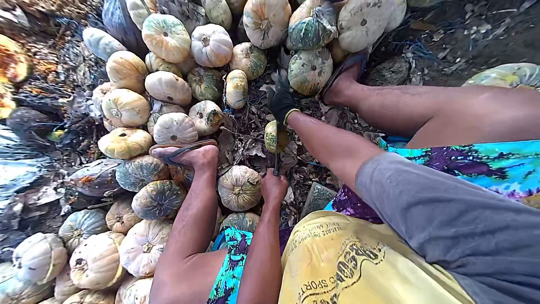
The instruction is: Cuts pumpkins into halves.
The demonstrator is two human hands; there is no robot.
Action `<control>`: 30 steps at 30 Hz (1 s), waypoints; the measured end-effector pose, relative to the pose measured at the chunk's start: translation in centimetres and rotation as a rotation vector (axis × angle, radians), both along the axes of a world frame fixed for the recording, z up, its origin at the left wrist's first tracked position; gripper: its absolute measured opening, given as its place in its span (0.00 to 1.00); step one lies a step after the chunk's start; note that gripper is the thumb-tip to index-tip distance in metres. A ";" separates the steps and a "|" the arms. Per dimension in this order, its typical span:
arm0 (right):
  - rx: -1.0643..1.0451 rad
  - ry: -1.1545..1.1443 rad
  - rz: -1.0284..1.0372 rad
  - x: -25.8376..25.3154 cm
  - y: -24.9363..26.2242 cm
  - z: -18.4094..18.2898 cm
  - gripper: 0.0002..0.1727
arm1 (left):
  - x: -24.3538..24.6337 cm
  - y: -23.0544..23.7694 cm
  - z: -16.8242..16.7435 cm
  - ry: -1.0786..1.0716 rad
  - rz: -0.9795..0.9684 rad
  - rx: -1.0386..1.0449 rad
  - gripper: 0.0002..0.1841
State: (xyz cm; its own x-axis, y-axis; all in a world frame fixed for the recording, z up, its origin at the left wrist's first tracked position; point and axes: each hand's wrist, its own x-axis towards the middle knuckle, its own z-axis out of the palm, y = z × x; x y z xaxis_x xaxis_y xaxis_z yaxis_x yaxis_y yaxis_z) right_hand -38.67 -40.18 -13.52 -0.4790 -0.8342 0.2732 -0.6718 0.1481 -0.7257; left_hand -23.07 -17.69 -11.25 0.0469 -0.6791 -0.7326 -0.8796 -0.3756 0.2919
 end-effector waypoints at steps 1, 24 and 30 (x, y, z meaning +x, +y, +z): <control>0.148 0.028 0.034 0.4 0.2 -1.0 0.35 | -0.1 -0.4 0.0 0.008 0.005 -0.005 0.19; 0.490 -0.537 0.133 1.6 8.8 -5.4 0.35 | -0.3 -4.0 -4.6 0.129 0.013 -0.059 0.18; 0.607 -0.602 -0.011 1.5 9.3 -3.1 0.31 | 1.8 1.2 0.0 0.144 0.111 0.015 0.12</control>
State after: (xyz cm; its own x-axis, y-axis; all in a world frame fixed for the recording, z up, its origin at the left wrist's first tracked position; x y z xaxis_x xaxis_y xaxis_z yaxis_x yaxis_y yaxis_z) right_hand -37.15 -30.93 -16.66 -0.4085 -0.7479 -0.5232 -0.1931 0.6310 -0.7514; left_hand -21.23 -16.45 -11.24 0.0146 -0.6648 -0.7469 -0.7822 -0.4729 0.4056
